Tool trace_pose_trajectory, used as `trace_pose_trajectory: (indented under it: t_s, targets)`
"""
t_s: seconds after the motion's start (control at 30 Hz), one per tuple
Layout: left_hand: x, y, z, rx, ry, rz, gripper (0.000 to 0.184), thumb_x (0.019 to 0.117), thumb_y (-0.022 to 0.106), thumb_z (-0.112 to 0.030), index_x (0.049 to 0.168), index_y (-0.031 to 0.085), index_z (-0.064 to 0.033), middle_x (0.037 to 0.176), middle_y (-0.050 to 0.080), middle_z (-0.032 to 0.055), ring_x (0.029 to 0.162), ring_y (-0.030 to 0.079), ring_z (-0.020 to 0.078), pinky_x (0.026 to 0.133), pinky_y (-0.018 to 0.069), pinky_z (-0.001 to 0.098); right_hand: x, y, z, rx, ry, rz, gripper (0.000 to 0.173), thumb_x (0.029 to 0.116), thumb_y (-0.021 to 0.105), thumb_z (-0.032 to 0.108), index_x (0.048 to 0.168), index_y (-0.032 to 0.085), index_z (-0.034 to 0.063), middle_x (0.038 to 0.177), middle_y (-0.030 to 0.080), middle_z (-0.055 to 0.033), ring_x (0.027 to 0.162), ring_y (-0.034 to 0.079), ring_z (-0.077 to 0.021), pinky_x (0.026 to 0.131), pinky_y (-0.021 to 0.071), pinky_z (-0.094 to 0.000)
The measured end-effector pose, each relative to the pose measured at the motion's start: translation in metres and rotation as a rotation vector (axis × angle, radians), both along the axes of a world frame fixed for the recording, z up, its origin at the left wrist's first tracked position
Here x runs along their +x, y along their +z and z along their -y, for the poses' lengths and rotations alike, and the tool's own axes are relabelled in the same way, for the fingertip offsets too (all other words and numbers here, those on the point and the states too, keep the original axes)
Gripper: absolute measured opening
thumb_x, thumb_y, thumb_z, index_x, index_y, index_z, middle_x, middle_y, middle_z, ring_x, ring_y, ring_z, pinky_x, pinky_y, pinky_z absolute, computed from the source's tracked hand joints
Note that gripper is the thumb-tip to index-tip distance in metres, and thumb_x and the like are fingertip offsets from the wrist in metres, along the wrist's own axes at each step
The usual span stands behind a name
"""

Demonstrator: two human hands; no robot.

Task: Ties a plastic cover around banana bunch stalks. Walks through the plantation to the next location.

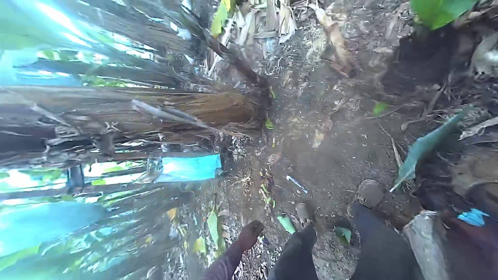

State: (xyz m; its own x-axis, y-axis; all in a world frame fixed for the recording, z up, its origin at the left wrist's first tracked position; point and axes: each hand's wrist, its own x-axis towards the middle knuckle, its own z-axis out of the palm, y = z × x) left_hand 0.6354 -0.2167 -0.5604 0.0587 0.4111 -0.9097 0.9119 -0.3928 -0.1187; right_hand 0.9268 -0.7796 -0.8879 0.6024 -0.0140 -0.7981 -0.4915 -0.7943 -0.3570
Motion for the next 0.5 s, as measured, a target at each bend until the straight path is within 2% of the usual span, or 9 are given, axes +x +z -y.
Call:
trace_pose_trajectory:
  t_s: [0.07, 0.17, 0.2, 0.27, 0.37, 0.43, 0.5]
  targets:
    - [-0.010, 0.008, -0.002, 0.009, -0.003, -0.002, 0.047, 0.1075, 0.046, -0.046, 0.135, 0.060, -0.0101, 0.107, 0.069, 0.0174, 0.086, 0.068, 0.0291, 0.080, 0.0567, 0.0510, 0.004, 0.012, -0.005, -0.066, 0.028, -0.080, 0.075, 0.0919, 0.076, 0.035, 0.150, 0.046, -0.0017, 0.149, 0.051, -0.0253, 0.141, 0.048, -0.0340, 0.119, 0.0370, -0.0482]
    - [-0.020, 0.021, 0.000, 0.011, 0.017, 0.030, 0.046, 0.1073, 0.047, -0.045, 0.133, 0.061, -0.0090, 0.106, 0.069, 0.0176, 0.086, 0.068, 0.0290, 0.081, 0.0565, 0.0506, 0.024, 0.079, -0.040, -0.214, 0.100, -0.178, 0.077, 0.0972, 0.068, 0.038, 0.156, 0.036, -0.0006, 0.157, 0.043, -0.0238, 0.147, 0.041, -0.0334, 0.122, 0.0318, -0.0476]
    - [-0.024, 0.027, 0.003, 0.009, 0.030, 0.043, 0.046, 0.1075, 0.047, -0.045, 0.133, 0.061, -0.0088, 0.106, 0.069, 0.0177, 0.086, 0.068, 0.0289, 0.080, 0.0563, 0.0502, 0.019, 0.086, -0.042, -0.228, 0.118, -0.149, 0.080, 0.0975, 0.067, 0.041, 0.157, 0.034, -0.0018, 0.157, 0.042, -0.0254, 0.148, 0.040, -0.0351, 0.122, 0.0312, -0.0483]
    - [-0.032, 0.040, 0.010, -0.003, 0.068, 0.082, 0.046, 0.1081, 0.046, -0.044, 0.135, 0.059, -0.0081, 0.108, 0.069, 0.0187, 0.087, 0.069, 0.0299, 0.080, 0.0568, 0.0508, 0.010, 0.092, -0.044, -0.263, 0.160, -0.094, 0.082, 0.0958, 0.066, 0.046, 0.155, 0.037, -0.0016, 0.154, 0.046, -0.0248, 0.144, 0.045, -0.0347, 0.121, 0.0350, -0.0477]
    - [-0.060, 0.053, 0.017, -0.004, 0.109, 0.134, 0.047, 0.1080, 0.046, -0.045, 0.136, 0.059, -0.0095, 0.108, 0.068, 0.0185, 0.084, 0.067, 0.0292, 0.078, 0.0561, 0.0499, 0.018, 0.147, -0.067, -0.260, 0.152, -0.177, 0.067, 0.1017, 0.058, 0.041, 0.153, 0.043, 0.0010, 0.154, 0.049, -0.0206, 0.145, 0.045, -0.0300, 0.121, 0.0341, -0.0455]
    - [-0.080, 0.057, 0.021, -0.027, 0.107, 0.162, 0.048, 0.1080, 0.047, -0.044, 0.136, 0.059, -0.0078, 0.111, 0.068, 0.0199, 0.091, 0.068, 0.0312, 0.084, 0.0554, 0.0520, 0.010, 0.158, -0.068, -0.144, 0.111, -0.072, 0.061, 0.1019, 0.059, 0.040, 0.146, 0.051, -0.0021, 0.147, 0.053, -0.0264, 0.141, 0.049, -0.0377, 0.118, 0.0375, -0.0544]
    - [-0.102, 0.057, 0.023, -0.036, 0.079, 0.216, 0.047, 0.1074, 0.047, -0.044, 0.134, 0.061, -0.0077, 0.111, 0.069, 0.0194, 0.091, 0.069, 0.0315, 0.085, 0.0559, 0.0524, 0.008, 0.165, -0.090, 0.006, 0.141, 0.026, 0.056, 0.1019, 0.059, 0.043, 0.136, 0.061, -0.0022, 0.137, 0.060, -0.0287, 0.131, 0.056, -0.0425, 0.111, 0.0429, -0.0614]
